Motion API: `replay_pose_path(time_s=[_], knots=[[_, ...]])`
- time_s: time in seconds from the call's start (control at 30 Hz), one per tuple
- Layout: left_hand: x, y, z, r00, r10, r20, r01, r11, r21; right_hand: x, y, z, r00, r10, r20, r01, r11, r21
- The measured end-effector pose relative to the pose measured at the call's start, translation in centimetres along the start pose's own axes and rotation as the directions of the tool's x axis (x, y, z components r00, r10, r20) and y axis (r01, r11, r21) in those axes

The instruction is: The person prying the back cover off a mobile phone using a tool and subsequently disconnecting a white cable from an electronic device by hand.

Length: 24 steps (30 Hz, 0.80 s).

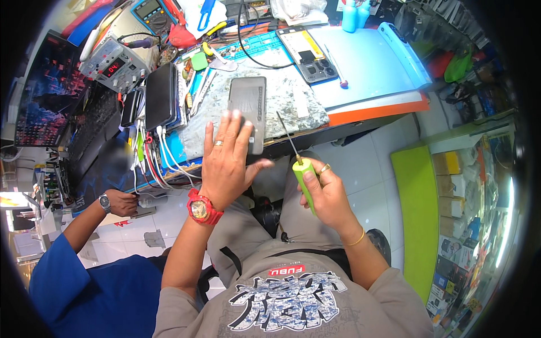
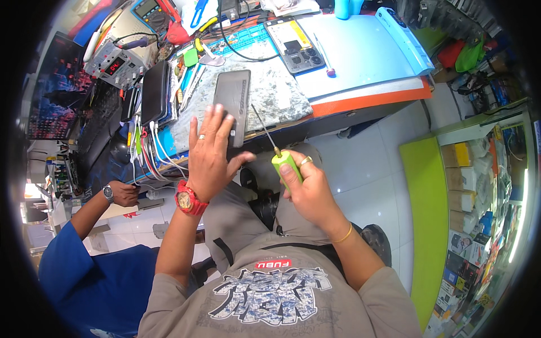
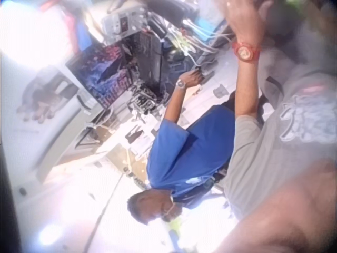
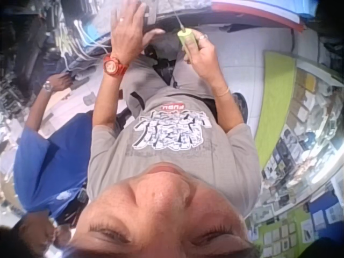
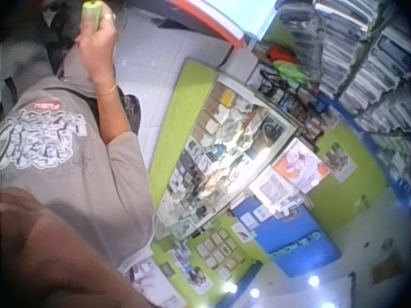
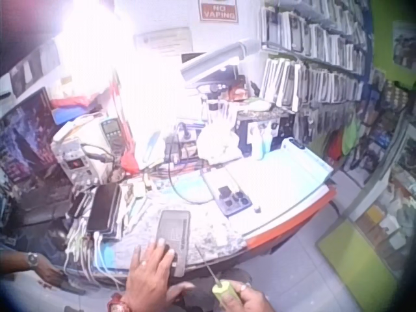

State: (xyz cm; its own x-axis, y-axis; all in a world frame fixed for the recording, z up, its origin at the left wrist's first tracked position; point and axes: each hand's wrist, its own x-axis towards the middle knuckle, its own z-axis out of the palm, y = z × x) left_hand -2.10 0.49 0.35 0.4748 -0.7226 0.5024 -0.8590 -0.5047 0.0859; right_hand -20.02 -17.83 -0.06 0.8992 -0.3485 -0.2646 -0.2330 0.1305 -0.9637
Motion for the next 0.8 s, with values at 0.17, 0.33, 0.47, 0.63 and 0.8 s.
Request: replay_pose_path(time_s=[0.17,0.33,0.47,0.63,0.8], knots=[[-2.4,4.3,-3.9,0.972,-0.170,-0.162,0.121,0.954,-0.274,-3.1,-1.2,1.7,0.984,0.007,0.176,-0.041,0.981,0.192],[-4.3,9.6,-6.4,0.763,-0.535,0.362,0.371,-0.096,-0.924,-5.6,-1.8,3.1,0.924,0.058,0.378,-0.175,0.943,0.283],[-4.9,8.6,-7.9,0.723,-0.518,0.457,0.321,-0.334,-0.886,-7.5,-1.8,4.2,0.848,0.105,0.520,-0.296,0.907,0.300],[-4.3,9.2,-9.8,0.729,-0.567,0.383,0.105,-0.460,-0.882,-9.1,-3.0,5.9,0.853,0.027,0.521,-0.215,0.928,0.304],[-4.0,8.9,-11.8,0.776,-0.552,0.305,-0.007,-0.491,-0.871,-10.1,-4.6,5.8,0.795,0.015,0.606,-0.283,0.893,0.350]])
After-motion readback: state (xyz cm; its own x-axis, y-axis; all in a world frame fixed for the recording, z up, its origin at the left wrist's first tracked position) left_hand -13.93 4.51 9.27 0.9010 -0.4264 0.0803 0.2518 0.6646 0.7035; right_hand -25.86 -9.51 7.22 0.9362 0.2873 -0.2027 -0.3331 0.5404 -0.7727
